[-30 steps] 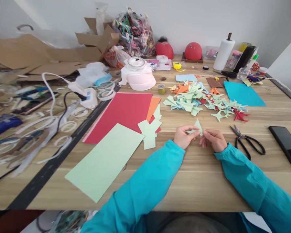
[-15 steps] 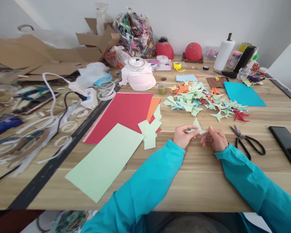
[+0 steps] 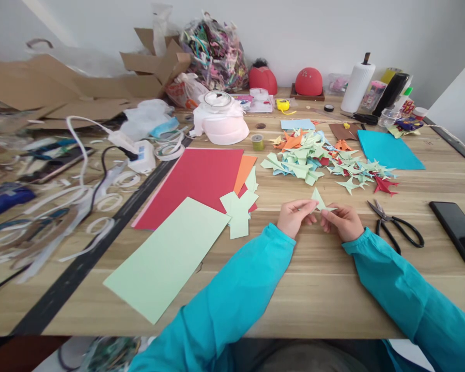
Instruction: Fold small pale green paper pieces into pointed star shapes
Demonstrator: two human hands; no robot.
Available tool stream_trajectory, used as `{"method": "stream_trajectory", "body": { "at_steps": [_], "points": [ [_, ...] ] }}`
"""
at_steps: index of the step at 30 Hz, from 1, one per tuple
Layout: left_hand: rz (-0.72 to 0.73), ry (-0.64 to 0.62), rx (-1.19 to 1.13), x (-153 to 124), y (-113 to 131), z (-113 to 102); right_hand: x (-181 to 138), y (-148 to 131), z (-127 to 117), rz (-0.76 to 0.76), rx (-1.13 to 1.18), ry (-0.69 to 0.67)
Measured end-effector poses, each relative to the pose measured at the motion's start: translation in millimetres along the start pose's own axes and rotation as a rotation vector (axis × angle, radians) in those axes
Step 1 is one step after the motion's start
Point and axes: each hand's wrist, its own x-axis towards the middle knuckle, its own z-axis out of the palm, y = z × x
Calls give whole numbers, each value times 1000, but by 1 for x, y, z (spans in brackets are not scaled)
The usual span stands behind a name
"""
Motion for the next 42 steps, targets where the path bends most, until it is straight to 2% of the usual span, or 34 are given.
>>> {"method": "stream_trajectory", "body": {
  "at_steps": [5, 20, 25, 31, 36, 42],
  "points": [
    [-29, 1, -102, 2, 1, -1, 1, 5, -3, -12, 64, 42],
    [55, -59, 120, 0, -2, 0, 2, 5, -4, 23, 47, 52],
    [53, -76, 100, -1, 0, 2, 1, 4, -4, 19, 73, 28],
    [51, -61, 58, -2, 2, 2, -2, -2, 1, 11, -44, -21],
    [30, -64, 43, -1, 1, 0, -2, -4, 2, 23, -72, -10],
    [85, -59, -3, -1, 1, 1, 1, 1, -1, 37, 36, 32]
  ]
}}
